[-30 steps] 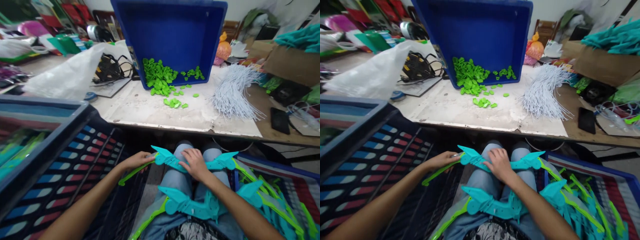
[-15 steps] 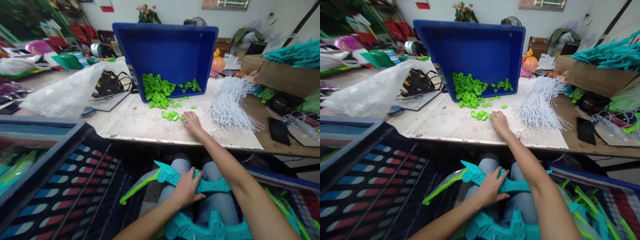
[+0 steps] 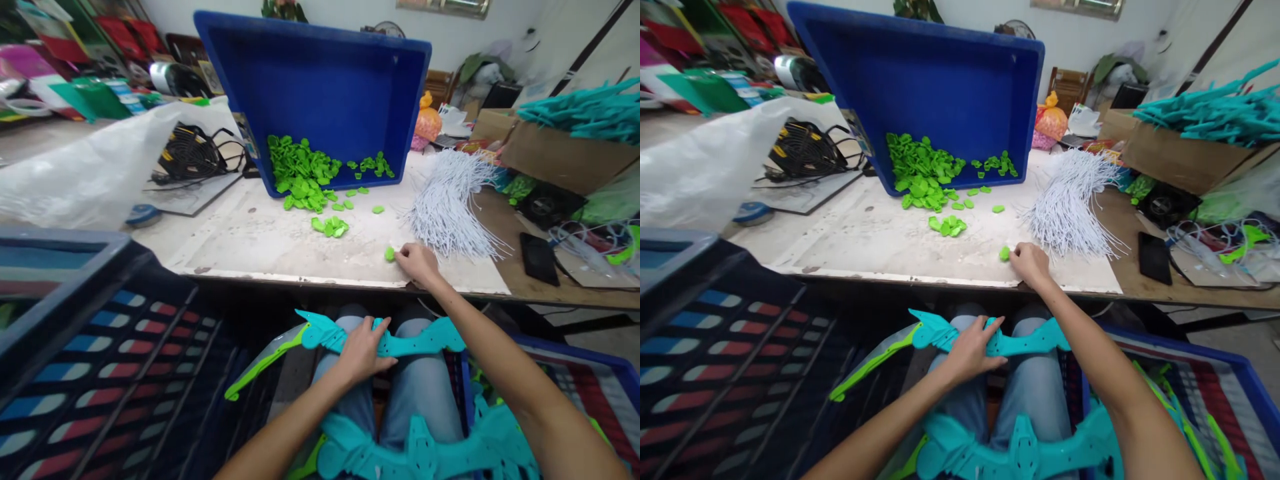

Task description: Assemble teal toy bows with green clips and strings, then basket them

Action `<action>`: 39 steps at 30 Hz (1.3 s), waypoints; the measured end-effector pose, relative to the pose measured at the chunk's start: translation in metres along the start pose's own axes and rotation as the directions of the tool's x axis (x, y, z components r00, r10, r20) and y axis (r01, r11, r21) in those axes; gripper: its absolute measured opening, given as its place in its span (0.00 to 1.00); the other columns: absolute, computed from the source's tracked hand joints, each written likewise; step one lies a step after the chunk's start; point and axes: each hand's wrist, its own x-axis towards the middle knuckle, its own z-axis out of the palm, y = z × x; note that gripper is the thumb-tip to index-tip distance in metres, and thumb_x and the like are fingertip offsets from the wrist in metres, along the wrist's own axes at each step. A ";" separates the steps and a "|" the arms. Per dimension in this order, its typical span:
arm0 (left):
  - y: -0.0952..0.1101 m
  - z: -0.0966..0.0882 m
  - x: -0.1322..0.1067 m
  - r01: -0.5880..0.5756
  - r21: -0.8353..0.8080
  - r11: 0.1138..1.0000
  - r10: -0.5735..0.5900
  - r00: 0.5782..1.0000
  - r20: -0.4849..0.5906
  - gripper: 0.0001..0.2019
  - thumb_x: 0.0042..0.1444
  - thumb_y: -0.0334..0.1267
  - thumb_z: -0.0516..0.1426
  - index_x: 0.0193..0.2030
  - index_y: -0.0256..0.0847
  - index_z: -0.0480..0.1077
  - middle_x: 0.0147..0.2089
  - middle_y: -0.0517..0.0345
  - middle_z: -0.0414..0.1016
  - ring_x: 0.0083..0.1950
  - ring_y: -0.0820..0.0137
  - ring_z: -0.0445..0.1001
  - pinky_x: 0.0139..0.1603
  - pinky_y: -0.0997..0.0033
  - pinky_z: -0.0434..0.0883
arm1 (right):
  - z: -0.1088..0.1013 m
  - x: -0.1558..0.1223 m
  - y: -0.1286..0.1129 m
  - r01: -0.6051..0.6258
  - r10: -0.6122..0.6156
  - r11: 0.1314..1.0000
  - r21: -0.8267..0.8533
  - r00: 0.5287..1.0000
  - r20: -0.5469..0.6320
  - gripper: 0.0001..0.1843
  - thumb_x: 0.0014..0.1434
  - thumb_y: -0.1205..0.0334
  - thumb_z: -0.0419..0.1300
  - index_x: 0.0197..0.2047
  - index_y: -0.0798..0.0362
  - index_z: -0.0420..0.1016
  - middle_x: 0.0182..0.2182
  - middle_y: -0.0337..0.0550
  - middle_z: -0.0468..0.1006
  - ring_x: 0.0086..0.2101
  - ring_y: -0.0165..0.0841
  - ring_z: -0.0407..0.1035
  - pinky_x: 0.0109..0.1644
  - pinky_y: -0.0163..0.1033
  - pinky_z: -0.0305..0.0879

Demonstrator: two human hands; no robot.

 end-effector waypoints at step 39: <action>-0.041 -0.008 0.039 0.206 -0.728 0.654 -0.041 0.970 0.238 0.27 0.45 0.41 0.64 0.52 0.33 0.69 0.47 0.46 0.76 0.52 0.58 0.71 0.46 0.66 0.69 | 0.065 -0.169 0.018 0.060 -0.165 0.882 0.468 0.969 0.185 0.25 0.50 0.61 0.65 0.52 0.48 0.68 0.41 0.43 0.78 0.40 0.39 0.73 0.43 0.42 0.70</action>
